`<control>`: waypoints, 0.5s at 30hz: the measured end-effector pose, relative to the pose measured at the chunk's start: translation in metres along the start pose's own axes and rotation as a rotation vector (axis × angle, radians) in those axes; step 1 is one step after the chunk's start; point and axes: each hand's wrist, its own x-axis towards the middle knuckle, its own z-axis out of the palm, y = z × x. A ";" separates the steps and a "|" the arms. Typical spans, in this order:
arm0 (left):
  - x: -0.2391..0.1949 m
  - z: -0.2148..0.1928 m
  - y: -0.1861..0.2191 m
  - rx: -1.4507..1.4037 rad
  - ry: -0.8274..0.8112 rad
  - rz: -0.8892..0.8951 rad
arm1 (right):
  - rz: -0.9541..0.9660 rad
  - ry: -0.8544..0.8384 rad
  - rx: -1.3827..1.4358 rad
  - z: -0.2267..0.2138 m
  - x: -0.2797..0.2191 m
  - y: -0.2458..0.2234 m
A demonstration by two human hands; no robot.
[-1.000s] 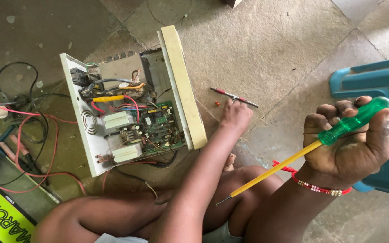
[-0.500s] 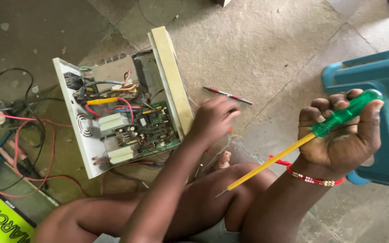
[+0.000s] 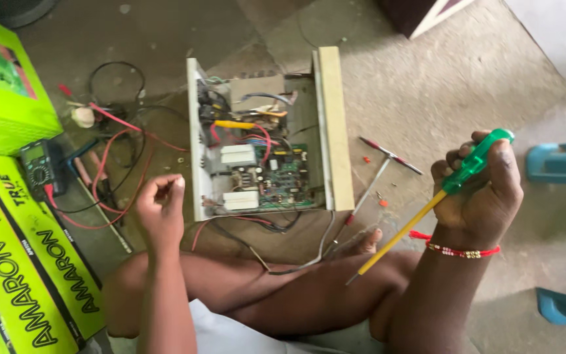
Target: The person sits on the floor and uses a screwdriver to tighten screws on a circuit board inside an open electronic device. They also use a multimeter to test connections on the board.
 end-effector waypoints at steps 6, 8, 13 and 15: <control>0.027 0.010 -0.056 -0.359 0.056 -0.260 | 0.044 0.056 -0.150 -0.003 0.008 0.023; 0.029 0.010 -0.056 -0.315 0.009 -0.302 | 0.056 0.089 -0.175 -0.006 0.013 0.027; 0.028 0.011 -0.030 -0.178 -0.103 -0.269 | 0.049 0.116 -0.228 -0.012 0.024 0.031; 0.027 0.012 -0.020 -0.125 -0.122 -0.273 | 0.072 0.143 -0.245 -0.014 0.025 0.035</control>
